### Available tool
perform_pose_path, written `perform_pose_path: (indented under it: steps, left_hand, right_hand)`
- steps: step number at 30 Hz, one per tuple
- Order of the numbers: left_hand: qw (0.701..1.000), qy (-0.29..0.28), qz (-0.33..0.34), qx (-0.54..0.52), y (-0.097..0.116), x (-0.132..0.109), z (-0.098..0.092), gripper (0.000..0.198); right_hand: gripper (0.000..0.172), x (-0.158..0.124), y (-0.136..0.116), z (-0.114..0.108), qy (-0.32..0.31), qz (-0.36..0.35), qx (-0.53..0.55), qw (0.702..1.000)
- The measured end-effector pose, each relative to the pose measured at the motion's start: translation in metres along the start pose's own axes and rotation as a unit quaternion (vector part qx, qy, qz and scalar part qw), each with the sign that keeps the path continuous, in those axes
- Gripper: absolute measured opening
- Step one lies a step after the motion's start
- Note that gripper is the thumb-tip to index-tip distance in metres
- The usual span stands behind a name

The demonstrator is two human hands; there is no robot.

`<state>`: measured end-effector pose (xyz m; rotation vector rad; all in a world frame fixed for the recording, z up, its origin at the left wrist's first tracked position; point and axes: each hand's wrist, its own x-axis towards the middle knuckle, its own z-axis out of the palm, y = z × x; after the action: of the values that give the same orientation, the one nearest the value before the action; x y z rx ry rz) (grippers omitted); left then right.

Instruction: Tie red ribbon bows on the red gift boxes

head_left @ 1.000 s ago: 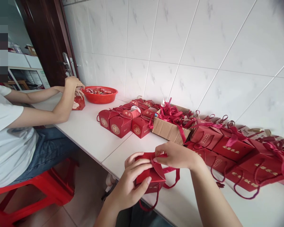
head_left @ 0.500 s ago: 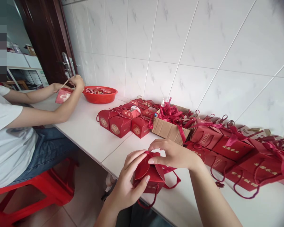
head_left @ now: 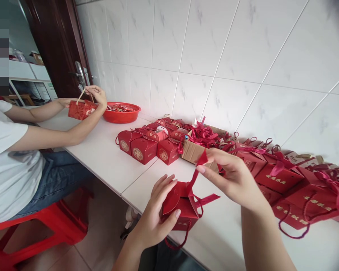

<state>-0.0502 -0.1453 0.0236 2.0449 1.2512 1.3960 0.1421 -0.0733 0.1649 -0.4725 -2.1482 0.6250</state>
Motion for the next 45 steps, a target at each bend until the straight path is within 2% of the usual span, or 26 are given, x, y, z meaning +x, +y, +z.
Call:
perform_pose_path:
  steps: [4,6,8,12,15,17,19,25,29,32,35,38,41,45]
  left_hand:
    - [0.999,-0.030,-0.017,0.001,-0.002,0.000,0.001,0.059]
    - [1.000,-0.024,-0.010,0.004,-0.002,0.000,0.001,0.057]
    - [1.000,-0.012,-0.001,0.013,-0.001,0.001,0.001,0.057]
    - [1.000,0.010,0.005,0.029,0.001,0.003,0.001,0.059]
    - [0.999,0.019,0.007,0.026,0.002,0.004,0.003,0.057]
    - [1.000,0.024,0.010,0.017,0.001,0.003,0.004,0.056]
    - [1.000,0.025,0.008,0.004,0.000,0.003,0.004,0.054]
    - [0.999,0.033,-0.007,-0.031,-0.002,0.001,0.005,0.054]
    - [0.999,0.025,-0.013,-0.037,-0.001,0.002,0.007,0.058]
    - [0.997,0.021,-0.041,-0.054,0.001,0.001,0.008,0.055]
    - [0.995,0.032,-0.055,-0.082,0.002,-0.001,0.009,0.050]
    - [0.990,0.051,-0.061,-0.116,0.000,-0.001,0.011,0.049]
    - [0.983,0.070,-0.065,-0.156,-0.004,-0.002,0.015,0.052]
    - [0.976,0.090,-0.069,-0.185,-0.010,-0.003,0.019,0.055]
  right_hand:
    - [0.004,-0.011,-0.011,-0.009,0.122,-0.026,0.017,0.992]
    - [0.010,-0.016,-0.016,-0.011,0.194,-0.031,0.027,0.980]
    - [0.013,-0.018,-0.021,-0.012,0.274,-0.044,0.042,0.960]
    - [0.013,-0.020,-0.030,-0.014,0.429,-0.071,0.065,0.898]
    - [0.015,-0.022,-0.033,-0.019,0.485,-0.052,0.080,0.869]
    - [0.016,-0.022,-0.031,-0.022,0.491,-0.051,0.102,0.863]
    - [0.015,-0.023,-0.027,-0.025,0.471,-0.049,0.128,0.871]
    - [0.010,-0.018,-0.009,-0.024,0.346,0.000,0.182,0.920]
    - [0.005,-0.016,-0.002,-0.022,0.296,0.014,0.189,0.936]
    - [0.003,-0.015,-0.001,-0.021,0.241,0.027,0.182,0.953]
    - [0.006,-0.013,-0.002,-0.019,0.132,0.068,0.156,0.977]
    - [0.007,-0.008,-0.002,-0.013,-0.021,0.137,0.089,0.986]
    - [0.010,-0.003,0.002,0.000,-0.147,0.184,0.002,0.972]
    - [0.012,0.002,0.009,0.023,-0.222,0.199,-0.078,0.951]
